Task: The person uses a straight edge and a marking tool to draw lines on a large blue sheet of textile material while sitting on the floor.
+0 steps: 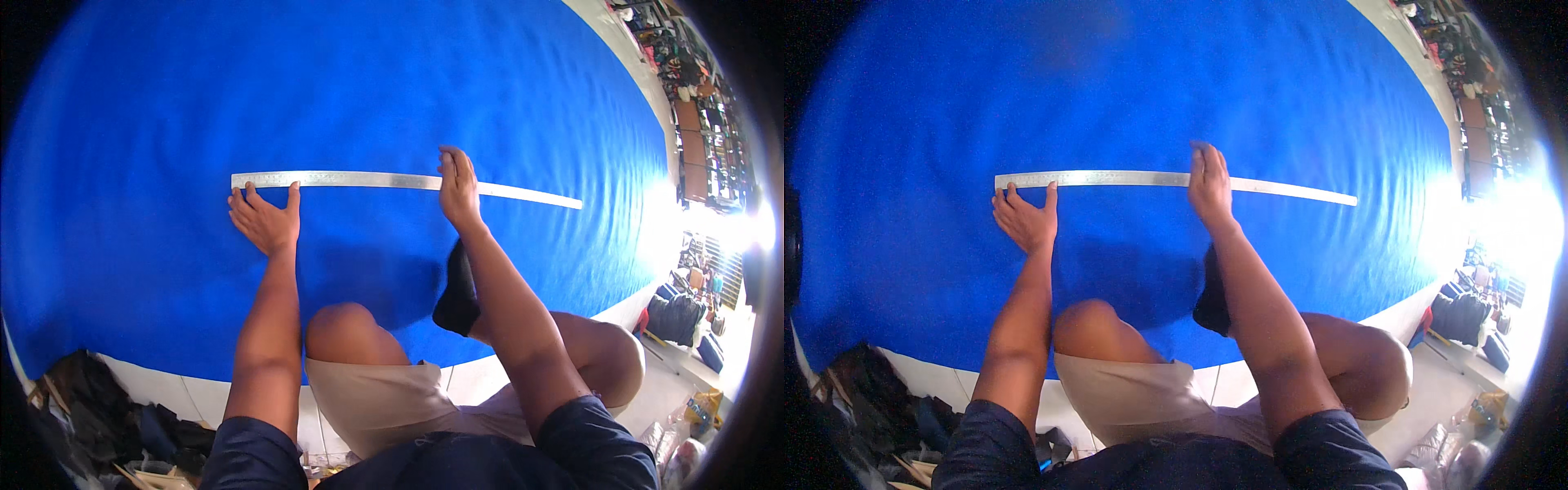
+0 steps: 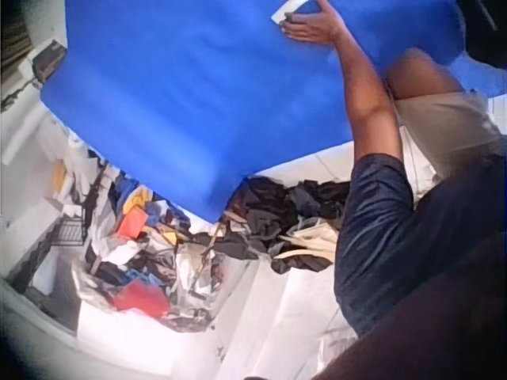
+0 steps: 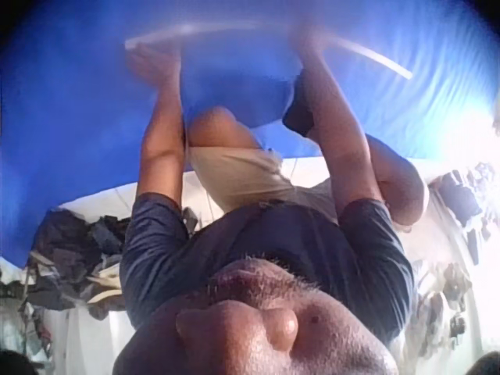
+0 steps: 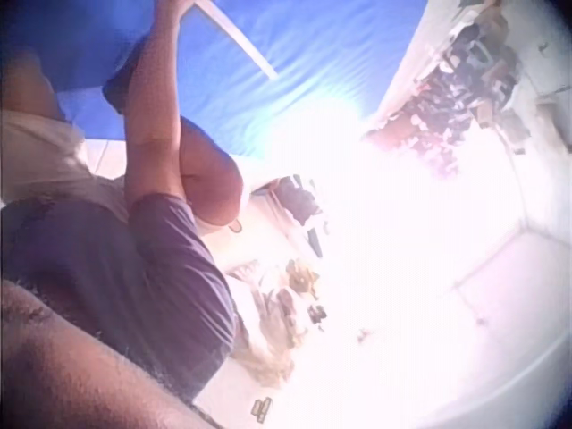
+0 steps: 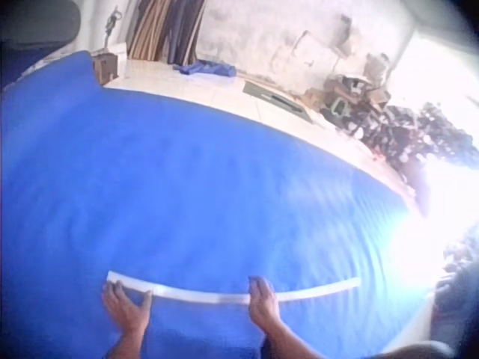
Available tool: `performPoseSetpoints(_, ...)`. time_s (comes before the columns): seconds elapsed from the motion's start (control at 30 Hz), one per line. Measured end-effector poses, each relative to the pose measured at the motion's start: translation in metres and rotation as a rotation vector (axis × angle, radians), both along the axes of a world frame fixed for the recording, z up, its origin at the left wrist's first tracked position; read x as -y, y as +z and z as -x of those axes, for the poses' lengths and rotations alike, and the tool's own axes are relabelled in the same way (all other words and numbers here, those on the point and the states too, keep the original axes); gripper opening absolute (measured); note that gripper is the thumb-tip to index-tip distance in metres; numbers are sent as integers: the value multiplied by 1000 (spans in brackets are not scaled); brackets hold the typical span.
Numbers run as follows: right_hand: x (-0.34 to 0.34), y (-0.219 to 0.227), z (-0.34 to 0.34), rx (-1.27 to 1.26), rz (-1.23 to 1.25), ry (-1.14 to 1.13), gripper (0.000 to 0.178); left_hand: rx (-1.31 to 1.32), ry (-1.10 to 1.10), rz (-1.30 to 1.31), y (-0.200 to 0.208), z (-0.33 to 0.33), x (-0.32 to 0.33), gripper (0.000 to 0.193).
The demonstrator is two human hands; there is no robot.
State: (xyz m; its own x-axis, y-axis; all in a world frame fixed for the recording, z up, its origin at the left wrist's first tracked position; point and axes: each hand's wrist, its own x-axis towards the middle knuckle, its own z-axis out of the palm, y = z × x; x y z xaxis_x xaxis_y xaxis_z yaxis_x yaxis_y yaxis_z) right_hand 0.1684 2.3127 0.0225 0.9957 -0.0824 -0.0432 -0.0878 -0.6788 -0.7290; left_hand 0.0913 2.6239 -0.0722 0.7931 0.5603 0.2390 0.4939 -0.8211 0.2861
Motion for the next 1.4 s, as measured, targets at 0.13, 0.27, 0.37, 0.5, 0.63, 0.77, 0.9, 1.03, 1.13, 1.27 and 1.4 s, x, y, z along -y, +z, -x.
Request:
performPoseSetpoints(0.13, -55, 6, -24, -79, -165, 30, 38, 31, -12, -2, 1, 0, -6, 94)
performPoseSetpoints(0.27, -112, -5, -42, -207, -258, 228, 39, 38, 1, 27, 6, -2, -3, 94)
performPoseSetpoints(0.37, -160, -20, -52, -326, -254, 443, 38, 84, 4, 48, 3, -4, -1, 93)
performPoseSetpoints(0.5, -236, -35, -58, -118, -183, 761, 28, 71, 10, 68, -1, 1, -7, 95)
performPoseSetpoints(0.63, -297, -34, -66, -198, -205, 952, 24, 29, 28, 96, 2, 0, -7, 96)
performPoseSetpoints(0.77, -318, -38, -71, -246, -80, 1089, 24, -40, 47, 133, 4, -1, -4, 98)
performPoseSetpoints(0.9, -321, -43, -72, -205, 9, 1151, 24, -53, 56, 134, 3, 0, -6, 98)
performPoseSetpoints(1.03, -321, -46, -72, -166, 26, 1185, 23, -74, 56, 135, 4, -2, -4, 97)
performPoseSetpoints(1.13, -320, -48, -72, -63, 65, 1247, 22, -82, 54, 140, 5, -1, -5, 96)
performPoseSetpoints(1.27, -321, -49, -73, -81, 43, 1253, 21, -79, 55, 141, 6, -1, -6, 97)
performPoseSetpoints(1.4, -321, -49, -65, -50, 113, 1224, 21, -47, 39, 165, 3, 0, -7, 104)
